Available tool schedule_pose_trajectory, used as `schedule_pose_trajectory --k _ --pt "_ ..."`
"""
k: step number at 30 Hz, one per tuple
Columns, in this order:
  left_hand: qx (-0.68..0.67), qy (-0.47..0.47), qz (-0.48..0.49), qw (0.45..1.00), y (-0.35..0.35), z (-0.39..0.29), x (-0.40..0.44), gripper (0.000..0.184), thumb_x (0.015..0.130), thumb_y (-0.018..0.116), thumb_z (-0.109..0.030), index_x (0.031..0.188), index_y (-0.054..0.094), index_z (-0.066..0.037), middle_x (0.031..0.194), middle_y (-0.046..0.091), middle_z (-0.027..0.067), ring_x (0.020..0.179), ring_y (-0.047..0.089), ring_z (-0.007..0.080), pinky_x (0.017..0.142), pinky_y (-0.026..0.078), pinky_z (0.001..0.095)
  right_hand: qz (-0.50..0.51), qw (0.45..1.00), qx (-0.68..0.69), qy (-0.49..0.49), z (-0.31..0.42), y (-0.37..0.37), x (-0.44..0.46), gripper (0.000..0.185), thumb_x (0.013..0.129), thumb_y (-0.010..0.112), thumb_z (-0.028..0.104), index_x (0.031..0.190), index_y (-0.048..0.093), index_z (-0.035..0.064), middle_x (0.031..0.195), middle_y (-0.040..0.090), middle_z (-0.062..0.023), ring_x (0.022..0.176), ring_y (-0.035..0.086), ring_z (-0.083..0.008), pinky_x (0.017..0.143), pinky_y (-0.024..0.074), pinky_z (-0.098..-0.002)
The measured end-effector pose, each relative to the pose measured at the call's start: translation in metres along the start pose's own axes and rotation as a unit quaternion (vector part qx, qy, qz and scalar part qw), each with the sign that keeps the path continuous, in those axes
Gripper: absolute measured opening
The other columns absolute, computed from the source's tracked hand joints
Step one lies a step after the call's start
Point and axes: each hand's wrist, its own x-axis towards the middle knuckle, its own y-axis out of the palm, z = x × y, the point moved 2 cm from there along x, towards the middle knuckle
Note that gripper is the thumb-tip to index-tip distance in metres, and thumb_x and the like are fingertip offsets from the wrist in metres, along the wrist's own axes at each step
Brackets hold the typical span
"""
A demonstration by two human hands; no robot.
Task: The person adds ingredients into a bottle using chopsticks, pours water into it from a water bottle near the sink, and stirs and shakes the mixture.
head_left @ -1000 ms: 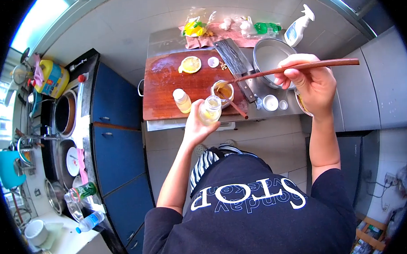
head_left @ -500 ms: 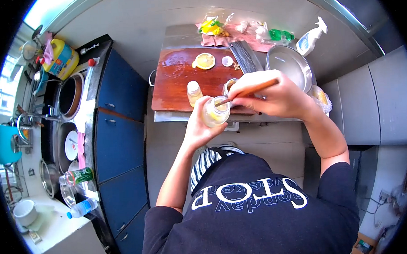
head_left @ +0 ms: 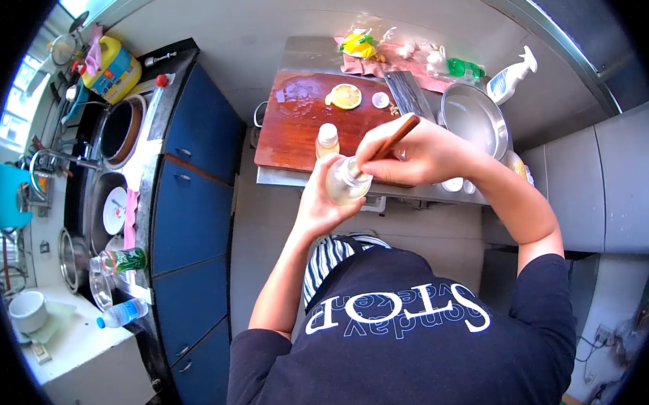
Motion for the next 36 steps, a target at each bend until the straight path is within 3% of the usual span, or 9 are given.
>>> schedule_pose_trajectory --k 3,7,11,14,17,21,25,30,36 --pt "0.004 0.037 -0.027 0.999 -0.002 0.003 -0.001 0.075 0.062 0.081 -0.011 0.125 0.041 -0.005 0.114 0.054 0.0137 0.109 0.054 0.0241 0.095 0.044 0.0352 -0.06 0.998 0.019 -0.027 -0.004 -0.002 0.001 0.009 0.082 0.062 0.011 0.088 0.063 0.0044 0.075 0.063 -0.0108 0.065 0.06 -0.025 0.063 0.0478 -0.0318" --pt "0.008 0.022 -0.01 1.0 -0.004 0.004 -0.001 0.075 0.062 0.081 -0.011 0.125 0.041 -0.005 0.113 0.055 0.0135 0.108 0.055 0.025 0.095 0.043 0.0356 0.061 0.996 -0.055 -0.035 -0.006 0.002 0.002 0.01 0.083 0.062 0.009 0.091 0.063 0.0033 0.076 0.063 -0.0123 0.067 0.061 -0.0267 0.064 0.0478 -0.0327" --pt "0.036 0.025 -0.006 0.999 -0.007 0.009 -0.001 0.079 0.064 0.083 -0.016 0.128 0.037 -0.006 0.116 0.051 0.0128 0.109 0.05 0.0218 0.095 0.042 0.036 0.008 1.0 0.0 -0.001 -0.007 -0.001 0.004 0.008 0.082 0.065 0.005 0.086 0.062 -0.0002 0.079 0.063 -0.0107 0.071 0.059 -0.0242 0.067 0.048 -0.0314" --pt "0.043 0.034 0.007 0.998 -0.006 0.011 0.0 0.08 0.064 0.082 -0.015 0.129 0.036 -0.007 0.116 0.051 0.0128 0.11 0.051 0.0221 0.095 0.042 0.0361 0.067 0.997 0.023 -0.008 -0.007 0.004 0.003 0.008 0.082 0.066 0.004 0.087 0.063 -0.0015 0.08 0.063 -0.01 0.071 0.059 -0.0199 0.067 0.048 -0.0294" --pt "0.005 0.03 0.015 0.999 -0.002 0.013 -0.001 0.081 0.064 0.082 -0.015 0.13 0.036 -0.007 0.117 0.051 0.0131 0.11 0.051 0.0226 0.095 0.042 0.0363 -0.012 0.996 0.084 -0.018 -0.011 -0.002 0.005 0.007 0.082 0.066 0.002 0.088 0.062 -0.001 0.082 0.063 -0.0083 0.072 0.059 -0.016 0.066 0.0477 -0.028" --pt "0.016 0.022 -0.011 1.0 -0.003 0.005 0.0 0.075 0.061 0.08 -0.011 0.125 0.041 -0.005 0.115 0.055 0.0144 0.109 0.055 0.0258 0.096 0.043 0.0353 0.111 0.993 -0.021 0.012 -0.008 0.0 0.002 0.007 0.084 0.064 0.005 0.089 0.063 -0.0001 0.081 0.062 -0.0087 0.073 0.059 -0.0177 0.068 0.0475 -0.0306" --pt "-0.016 0.006 -0.007 1.0 0.0 0.008 0.0 0.075 0.061 0.081 -0.012 0.125 0.041 -0.006 0.115 0.055 0.0147 0.11 0.055 0.0261 0.096 0.043 0.0352 0.023 0.993 0.109 0.033 -0.002 -0.009 0.004 0.012 0.087 0.06 0.009 0.093 0.063 -0.0016 0.087 0.063 -0.0077 0.08 0.058 -0.0144 0.074 0.0467 -0.0269" --pt "0.026 0.025 -0.013 0.999 -0.003 0.007 0.0 0.074 0.062 0.08 -0.011 0.125 0.042 -0.006 0.115 0.055 0.0141 0.109 0.055 0.0258 0.096 0.043 0.0353 -0.004 0.997 0.029 0.074 0.006 -0.019 0.002 0.011 0.088 0.06 0.01 0.092 0.063 0.0005 0.085 0.062 -0.0054 0.079 0.057 -0.0124 0.072 0.0463 -0.0274" --pt "0.035 0.018 0.0 0.999 -0.007 0.009 -0.001 0.079 0.064 0.082 -0.014 0.128 0.037 -0.006 0.116 0.053 0.0128 0.112 0.052 0.022 0.096 0.042 0.0354 0.125 0.987 -0.098 -0.034 -0.004 -0.001 0.005 0.009 0.083 0.064 0.008 0.08 0.058 0.0021 0.073 0.058 -0.0115 0.065 0.056 -0.0277 0.062 0.0471 -0.0325"
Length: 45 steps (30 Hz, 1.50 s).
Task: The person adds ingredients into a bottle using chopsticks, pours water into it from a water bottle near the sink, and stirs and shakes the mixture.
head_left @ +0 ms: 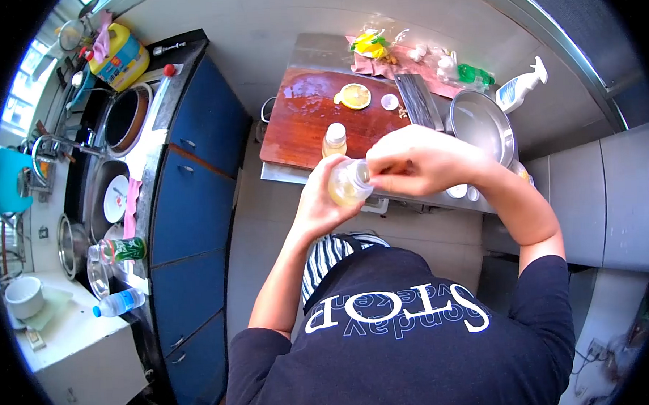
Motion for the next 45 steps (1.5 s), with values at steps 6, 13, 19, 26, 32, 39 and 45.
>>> schedule_pose_trajectory --k 6,13,19,26,32,39,45 --pt "-0.008 -0.004 -0.01 1.0 -0.002 0.0 -0.002 0.079 0.064 0.082 -0.015 0.128 0.038 -0.006 0.116 0.054 0.0128 0.112 0.052 0.0215 0.095 0.042 0.0352 -0.09 0.993 0.071 -0.02 -0.012 0.003 0.003 0.009 0.085 0.064 0.009 0.085 0.062 0.0004 0.075 0.061 -0.0057 0.064 0.058 -0.0176 0.06 0.0466 -0.0279" --pt "-0.019 -0.02 -0.014 1.0 -0.003 0.0 -0.005 0.078 0.063 0.082 -0.015 0.127 0.039 -0.006 0.113 0.055 0.0123 0.109 0.054 0.0216 0.094 0.044 0.0348 -0.11 0.958 0.263 0.041 -0.006 0.003 0.009 0.007 0.083 0.064 0.006 0.081 0.06 0.0006 0.068 0.057 -0.009 0.059 0.054 -0.0201 0.056 0.0433 -0.0306" --pt "0.005 -0.014 -0.023 1.0 -0.004 -0.001 -0.006 0.078 0.062 0.082 -0.015 0.127 0.039 -0.006 0.113 0.055 0.0123 0.107 0.054 0.0214 0.093 0.045 0.035 -0.142 0.955 0.255 0.048 -0.01 0.004 0.01 0.008 0.083 0.063 0.008 0.086 0.061 0.0007 0.07 0.061 -0.0109 0.062 0.057 -0.0163 0.06 0.0457 -0.0298" --pt "-0.01 -0.012 -0.018 1.0 -0.005 0.002 -0.006 0.076 0.062 0.081 -0.012 0.126 0.04 -0.006 0.114 0.055 0.0127 0.108 0.055 0.0225 0.094 0.044 0.0345 -0.172 0.968 0.177 0.036 0.009 -0.023 -0.004 0.006 0.083 0.065 0.002 0.082 0.06 -0.0016 0.075 0.06 -0.0052 0.069 0.055 -0.0132 0.062 0.0433 -0.0269" --pt "-0.043 -0.018 -0.017 0.999 -0.008 0.0 -0.006 0.075 0.062 0.08 -0.008 0.126 0.039 -0.006 0.116 0.054 0.0123 0.111 0.053 0.0217 0.097 0.043 0.0336 -0.251 0.961 0.112 -0.011 0.025 -0.04 -0.02 0.004 0.083 0.062 0.001 0.082 0.06 -0.0019 0.075 0.056 -0.0058 0.066 0.05 -0.0121 0.06 0.0391 -0.0256" --pt "-0.065 -0.008 -0.017 0.998 -0.006 0.006 -0.007 0.076 0.063 0.079 -0.006 0.127 0.038 -0.007 0.116 0.053 0.0112 0.111 0.052 0.0203 0.097 0.043 0.0333 -0.273 0.957 0.094 -0.032 0.037 -0.047 -0.025 0.005 0.081 0.064 0.001 0.082 0.06 -0.0022 0.073 0.056 -0.0067 0.063 0.05 -0.0135 0.058 0.0392 -0.027" --pt "-0.024 0.003 -0.015 1.0 -0.007 0.007 -0.007 0.08 0.063 0.084 -0.015 0.128 0.038 -0.008 0.117 0.052 0.0106 0.112 0.051 0.0214 0.097 0.041 0.0356 -0.132 0.991 0.025 -0.008 0.034 -0.029 -0.005 0.007 0.082 0.065 0.007 0.081 0.06 0.0022 0.071 0.058 -0.0107 0.064 0.056 -0.0243 0.06 0.0441 -0.0309"
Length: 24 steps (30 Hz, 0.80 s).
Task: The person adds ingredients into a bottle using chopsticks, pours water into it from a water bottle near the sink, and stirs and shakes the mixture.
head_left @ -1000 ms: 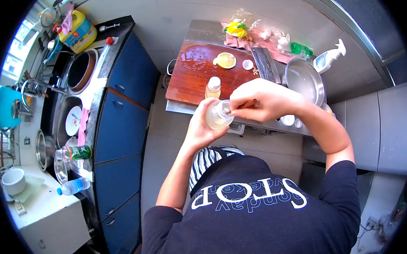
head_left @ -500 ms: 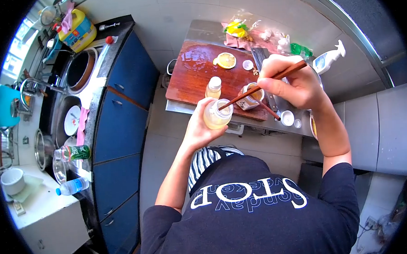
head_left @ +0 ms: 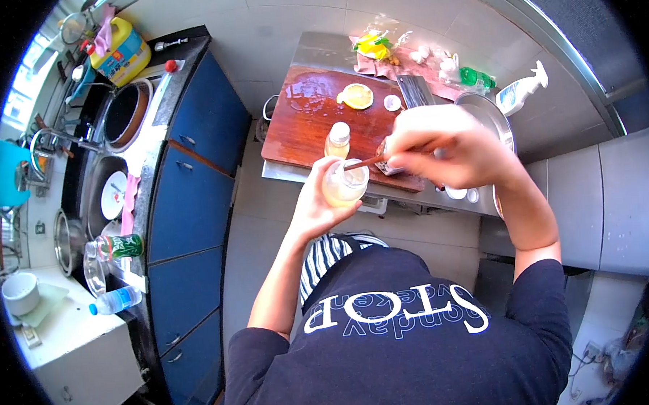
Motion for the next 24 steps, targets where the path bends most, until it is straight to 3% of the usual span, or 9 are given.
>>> schedule_pose_trajectory --k 2,6,7,10,12,18,20,22,24 --pt "0.003 0.001 0.011 1.0 0.002 0.006 0.001 0.08 0.063 0.083 -0.015 0.128 0.038 -0.008 0.117 0.053 0.0111 0.111 0.052 0.0217 0.096 0.042 0.0359 0.045 0.994 -0.058 -0.079 -0.013 0.018 0.002 0.013 0.084 0.065 0.013 0.086 0.059 0.0023 0.073 0.059 -0.0121 0.067 0.059 -0.0285 0.06 0.0453 -0.0351" --pt "0.011 0.007 0.019 1.0 0.004 0.001 0.002 0.08 0.063 0.082 -0.015 0.129 0.037 -0.008 0.117 0.053 0.0125 0.112 0.052 0.0225 0.095 0.043 0.0366 -0.001 0.99 0.109 0.084 -0.015 0.016 0.008 0.009 0.083 0.066 0.009 0.081 0.061 0.0022 0.074 0.059 -0.0083 0.066 0.057 -0.0211 0.059 0.0449 -0.03" --pt "0.008 0.0 0.014 1.0 0.003 -0.001 0.002 0.08 0.063 0.081 -0.015 0.129 0.038 -0.007 0.117 0.053 0.0128 0.112 0.052 0.0228 0.095 0.043 0.0367 0.017 0.999 0.043 0.005 -0.02 0.017 0.009 0.009 0.084 0.066 0.009 0.082 0.061 0.0016 0.074 0.058 -0.0084 0.065 0.056 -0.0205 0.058 0.0444 -0.0296" --pt "0.024 0.004 0.041 0.999 0.004 0.003 0.002 0.08 0.062 0.082 -0.015 0.129 0.038 -0.008 0.117 0.053 0.0127 0.112 0.052 0.0228 0.095 0.043 0.0368 0.099 0.994 0.036 0.03 -0.017 0.02 0.005 0.008 0.084 0.065 0.008 0.084 0.061 0.0005 0.075 0.059 -0.0076 0.066 0.057 -0.0193 0.059 0.0453 -0.0297" --pt "0.042 0.032 0.03 0.998 0.004 0.0 0.001 0.08 0.062 0.082 -0.015 0.129 0.039 -0.007 0.117 0.053 0.0126 0.112 0.052 0.0227 0.095 0.043 0.0369 -0.014 0.996 0.085 0.009 -0.021 0.015 0.008 0.009 0.084 0.066 0.007 0.085 0.061 0.0 0.075 0.059 -0.0074 0.065 0.057 -0.0174 0.06 0.0459 -0.0301" --pt "0.006 0.022 0.024 0.999 0.006 0.001 0.003 0.075 0.062 0.08 -0.01 0.126 0.04 -0.006 0.116 0.052 0.0131 0.111 0.053 0.0255 0.096 0.042 0.0353 0.05 0.994 0.086 0.05 -0.025 0.022 0.003 0.01 0.087 0.062 0.014 0.085 0.059 0.0044 0.071 0.058 -0.0122 0.062 0.055 -0.0268 0.058 0.0448 -0.0331" --pt "-0.012 -0.014 0.011 1.0 0.005 -0.005 0.002 0.075 0.062 0.08 -0.01 0.125 0.04 -0.007 0.116 0.052 0.0134 0.111 0.053 0.0257 0.096 0.042 0.0353 -0.014 0.998 0.06 0.007 -0.031 0.022 0.004 0.012 0.087 0.062 0.014 0.085 0.058 0.0031 0.07 0.058 -0.012 0.06 0.055 -0.0252 0.058 0.0443 -0.0328" --pt "-0.011 -0.007 0.018 1.0 0.005 -0.004 0.003 0.076 0.061 0.08 -0.011 0.125 0.04 -0.006 0.116 0.053 0.0139 0.111 0.053 0.026 0.096 0.042 0.0355 0.094 0.994 0.034 0.04 -0.028 0.024 0.001 0.006 0.085 0.064 0.004 0.085 0.061 -0.0003 0.077 0.061 -0.0069 0.065 0.058 -0.0161 0.06 0.0464 -0.028" --pt "-0.004 -0.002 0.014 1.0 0.005 -0.003 0.004 0.076 0.061 0.08 -0.011 0.125 0.04 -0.006 0.116 0.053 0.0141 0.111 0.053 0.026 0.096 0.042 0.0355 -0.008 0.994 0.11 -0.006 -0.022 0.02 0.006 0.008 0.083 0.066 0.005 0.083 0.06 -0.0002 0.075 0.061 -0.0067 0.067 0.059 -0.0171 0.06 0.0467 -0.0289"
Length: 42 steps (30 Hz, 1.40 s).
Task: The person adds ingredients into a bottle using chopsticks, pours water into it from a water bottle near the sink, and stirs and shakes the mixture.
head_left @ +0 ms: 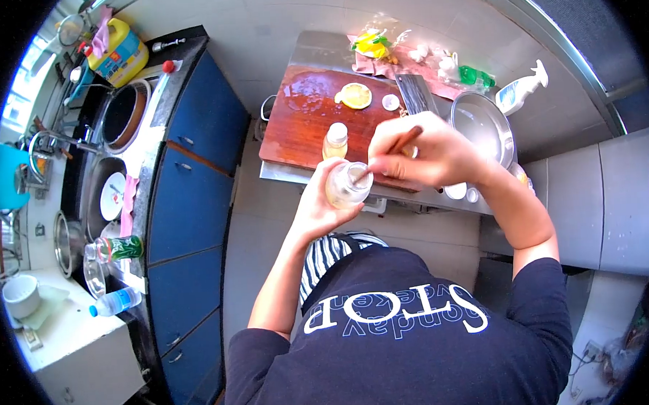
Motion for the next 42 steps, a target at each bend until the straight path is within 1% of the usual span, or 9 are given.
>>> schedule_pose_trajectory --k 2,4,8,9,22,24,26,30,42 --pt "0.008 0.002 -0.005 1.0 -0.001 0.0 -0.002 0.076 0.061 0.08 -0.011 0.125 0.04 -0.006 0.116 0.053 0.0143 0.111 0.054 0.0261 0.096 0.042 0.0356 -0.032 0.998 -0.045 0.008 -0.01 0.0 -0.002 0.015 0.087 0.063 0.015 0.082 0.057 0.002 0.07 0.058 -0.012 0.062 0.057 -0.0252 0.06 0.0455 -0.0336" --pt "0.024 -0.004 -0.003 1.0 -0.003 0.0 -0.001 0.077 0.061 0.081 -0.012 0.126 0.039 -0.006 0.117 0.053 0.0148 0.112 0.054 0.0265 0.097 0.042 0.0357 0.078 0.99 -0.097 0.061 -0.008 0.001 -0.003 0.014 0.087 0.062 0.015 0.082 0.057 0.0024 0.071 0.058 -0.0112 0.063 0.057 -0.0243 0.06 0.0456 -0.0327" --pt "-0.035 -0.005 -0.038 0.999 -0.005 0.009 -0.001 0.077 0.063 0.081 -0.012 0.127 0.039 -0.006 0.116 0.053 0.0133 0.111 0.053 0.0235 0.096 0.043 0.0355 -0.036 0.999 -0.024 0.02 -0.015 0.003 0.008 0.011 0.086 0.061 0.014 0.083 0.058 0.0041 0.069 0.058 -0.0102 0.064 0.058 -0.0243 0.061 0.0457 -0.0327" --pt "-0.033 -0.005 -0.038 0.999 -0.007 0.011 0.0 0.077 0.063 0.081 -0.012 0.127 0.039 -0.006 0.116 0.053 0.0131 0.111 0.052 0.0229 0.096 0.043 0.0354 0.043 0.991 -0.066 0.104 -0.012 0.001 0.012 0.008 0.085 0.065 0.008 0.087 0.062 0.0002 0.076 0.06 -0.0088 0.069 0.058 -0.0185 0.065 0.047 -0.0293" --pt "-0.051 0.024 -0.107 0.993 -0.054 0.056 0.023 0.078 0.065 0.082 -0.009 0.128 0.035 -0.009 0.118 0.052 0.0114 0.113 0.052 0.0216 0.095 0.044 0.0352 0.056 0.996 -0.075 -0.003 -0.043 0.015 0.082 0.014 0.087 0.063 0.017 0.082 0.059 0.0043 0.07 0.059 -0.0095 0.064 0.056 -0.0173 0.061 0.0434 -0.031" --pt "-0.086 0.003 -0.1 0.991 -0.06 0.063 0.029 0.079 0.064 0.082 -0.011 0.128 0.036 -0.009 0.117 0.052 0.012 0.112 0.053 0.0219 0.094 0.045 0.0356 0.154 0.976 -0.152 -0.009 -0.047 0.023 0.089 0.012 0.087 0.062 0.015 0.084 0.06 0.0033 0.07 0.059 -0.0094 0.063 0.055 -0.0149 0.061 0.044 -0.0302" --pt "0.003 0.041 -0.123 0.992 -0.069 0.084 0.037 0.08 0.064 0.083 -0.01 0.128 0.036 -0.009 0.117 0.053 0.0117 0.112 0.052 0.0217 0.094 0.045 0.0352 0.056 0.994 -0.093 0.011 -0.049 0.02 0.107 0.015 0.087 0.062 0.018 0.085 0.06 0.0032 0.071 0.06 -0.0099 0.064 0.056 -0.0176 0.063 0.0452 -0.0306" --pt "-0.104 0.031 -0.124 0.986 -0.076 0.086 0.052 0.085 0.063 0.084 -0.012 0.131 0.034 -0.009 0.122 0.049 0.0103 0.116 0.049 0.0213 0.097 0.043 0.0355 0.154 0.967 -0.196 0.055 -0.06 0.023 0.121 0.018 0.088 0.061 0.019 0.087 0.058 0.002 0.074 0.063 -0.0102 0.068 0.059 -0.017 0.066 0.0469 -0.0312" --pt "-0.007 0.071 -0.126 0.989 -0.094 0.085 0.068 0.081 0.065 0.085 -0.026 0.129 0.04 -0.004 0.122 0.047 0.013 0.115 0.048 0.0257 0.099 0.039 0.037 0.013 0.989 -0.143 0.043 -0.065 0.019 0.139 0.019 0.087 0.061 0.024 0.086 0.061 0.0043 0.069 0.062 -0.0109 0.063 0.057 -0.0207 0.061 0.0442 -0.0332"
